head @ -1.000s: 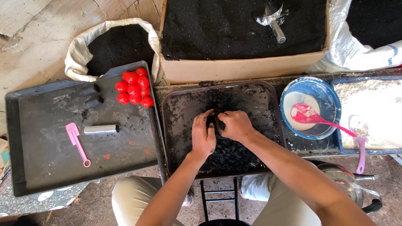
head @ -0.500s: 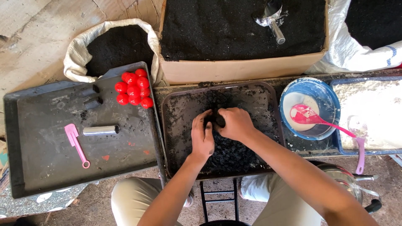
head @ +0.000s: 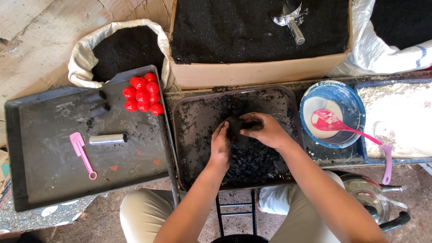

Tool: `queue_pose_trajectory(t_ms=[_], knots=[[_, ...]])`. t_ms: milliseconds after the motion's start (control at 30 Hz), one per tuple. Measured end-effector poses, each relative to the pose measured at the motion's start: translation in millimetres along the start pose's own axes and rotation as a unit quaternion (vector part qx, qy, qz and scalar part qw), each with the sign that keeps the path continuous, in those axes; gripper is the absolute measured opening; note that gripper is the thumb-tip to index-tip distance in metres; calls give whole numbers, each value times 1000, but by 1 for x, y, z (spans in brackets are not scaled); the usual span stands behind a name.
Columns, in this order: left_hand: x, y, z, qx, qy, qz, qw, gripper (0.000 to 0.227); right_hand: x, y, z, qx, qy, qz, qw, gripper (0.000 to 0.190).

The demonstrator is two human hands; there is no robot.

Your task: Mixing and shaping wet charcoal powder by hand in a tray to prepare it for further processing.

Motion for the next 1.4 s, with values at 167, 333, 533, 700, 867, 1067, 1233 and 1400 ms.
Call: queue_pose_trajectory(t_ms=[167,333,533,700,867,1067,1233,1400], knots=[[-18,11,-14,31,-47,58,997,68,2,6,10,-32,-36,36,998,48],[-41,36,-30,51,-35,82,995,86,-10,4,15,-83,-52,52,994,34],[-37,36,-24,16,73,115,991,96,-20,17,21,-113,-174,47,977,44],[-11,14,-14,61,102,101,988,68,-5,27,25,-79,-183,199,959,45],[-19,25,-12,72,147,97,982,58,-15,24,35,-93,-208,186,956,42],[-18,25,-6,81,127,71,986,41,-4,28,41,-79,-222,185,954,40],[-23,33,-10,71,93,62,991,54,-2,34,38,-79,-243,143,956,39],[-23,33,-10,56,90,72,992,80,6,42,34,-46,-207,165,963,33]])
Point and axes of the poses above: each hand's wrist, its own y-axis away from the middle knuckle, its own z-axis out of the back of the hand, x = y × z, the point moved 9 cm from there along -y, towards the middle knuckle, and after that the axes turned 9 degrees about -x, right-handed, at the moved point
